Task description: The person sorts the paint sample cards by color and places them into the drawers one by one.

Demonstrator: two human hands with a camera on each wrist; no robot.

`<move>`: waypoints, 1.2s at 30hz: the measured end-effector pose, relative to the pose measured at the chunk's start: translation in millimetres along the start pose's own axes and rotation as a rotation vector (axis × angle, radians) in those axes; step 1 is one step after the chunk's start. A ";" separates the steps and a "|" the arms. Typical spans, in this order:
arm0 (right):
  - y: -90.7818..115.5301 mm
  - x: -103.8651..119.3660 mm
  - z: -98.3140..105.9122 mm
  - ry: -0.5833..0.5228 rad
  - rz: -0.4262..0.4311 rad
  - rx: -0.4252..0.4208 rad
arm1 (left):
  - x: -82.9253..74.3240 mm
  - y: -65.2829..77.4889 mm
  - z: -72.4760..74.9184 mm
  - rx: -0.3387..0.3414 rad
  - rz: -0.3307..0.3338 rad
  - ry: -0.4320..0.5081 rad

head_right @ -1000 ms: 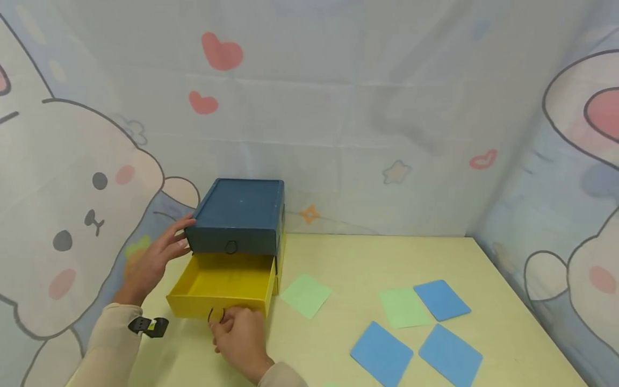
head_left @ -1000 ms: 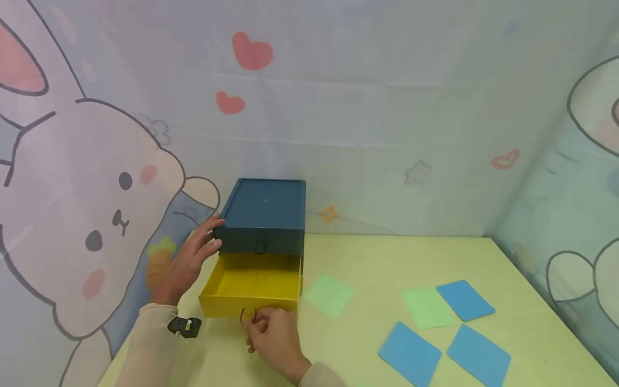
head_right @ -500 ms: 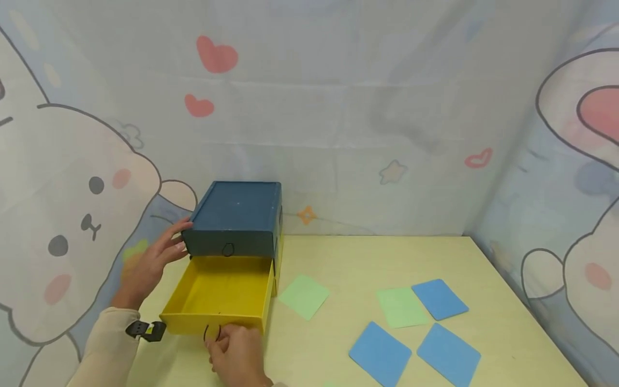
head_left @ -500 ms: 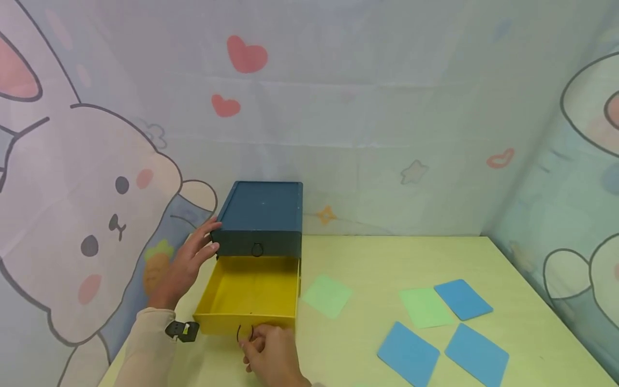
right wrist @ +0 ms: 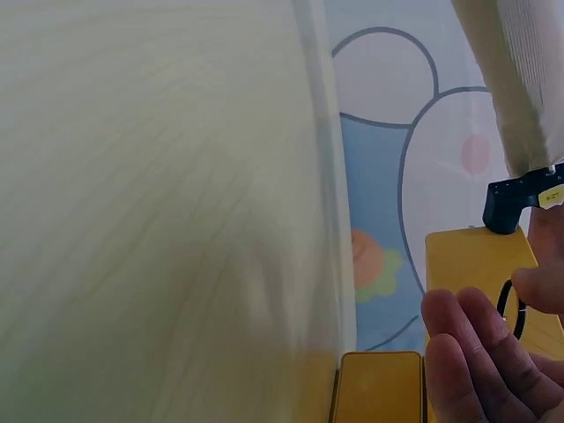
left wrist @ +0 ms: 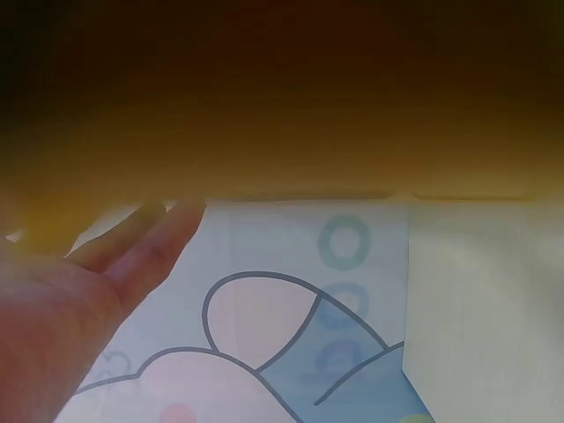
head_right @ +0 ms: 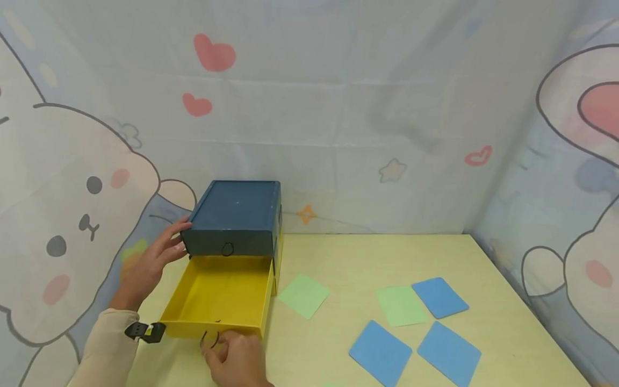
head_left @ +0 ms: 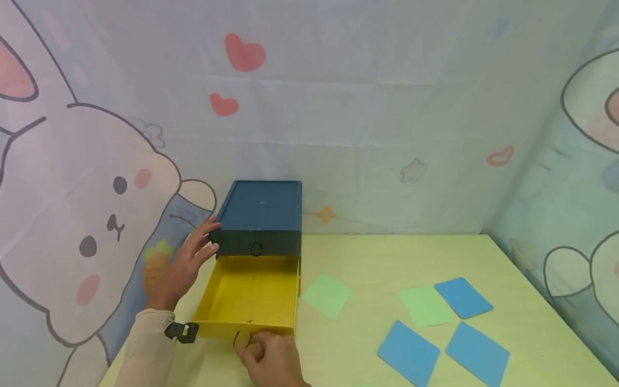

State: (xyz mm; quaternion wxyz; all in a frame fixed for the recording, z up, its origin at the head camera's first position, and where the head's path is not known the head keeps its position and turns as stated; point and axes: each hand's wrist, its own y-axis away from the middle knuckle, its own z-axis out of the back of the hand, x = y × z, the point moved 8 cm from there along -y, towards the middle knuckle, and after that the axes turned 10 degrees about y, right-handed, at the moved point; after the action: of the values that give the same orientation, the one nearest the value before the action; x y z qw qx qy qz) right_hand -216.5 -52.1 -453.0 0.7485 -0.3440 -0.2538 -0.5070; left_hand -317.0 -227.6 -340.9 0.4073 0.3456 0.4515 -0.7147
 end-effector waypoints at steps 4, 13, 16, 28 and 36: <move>2.5 -4.5 0.0 0.039 0.036 0.036 | 0.9 -0.6 -0.6 -0.001 -0.019 0.018; 7.1 0.2 14.0 0.150 0.332 0.239 | 1.8 1.9 2.3 0.015 0.006 0.041; 8.2 -2.7 24.7 0.237 0.502 0.402 | 2.6 2.2 2.4 0.029 0.020 0.044; -40.3 -80.7 106.6 0.348 0.422 0.591 | 5.4 -0.3 -0.6 0.052 0.035 0.036; -85.1 -126.9 112.2 0.645 0.288 0.501 | 2.7 3.0 1.9 0.054 0.052 0.045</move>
State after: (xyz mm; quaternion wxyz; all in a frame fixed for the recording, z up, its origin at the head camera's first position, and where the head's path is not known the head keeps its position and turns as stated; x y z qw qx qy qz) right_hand -344.7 87.5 -452.4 0.9130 -0.0074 -0.0714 -0.4017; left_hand -315.7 -230.9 -343.6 0.4058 0.3839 0.4319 -0.7081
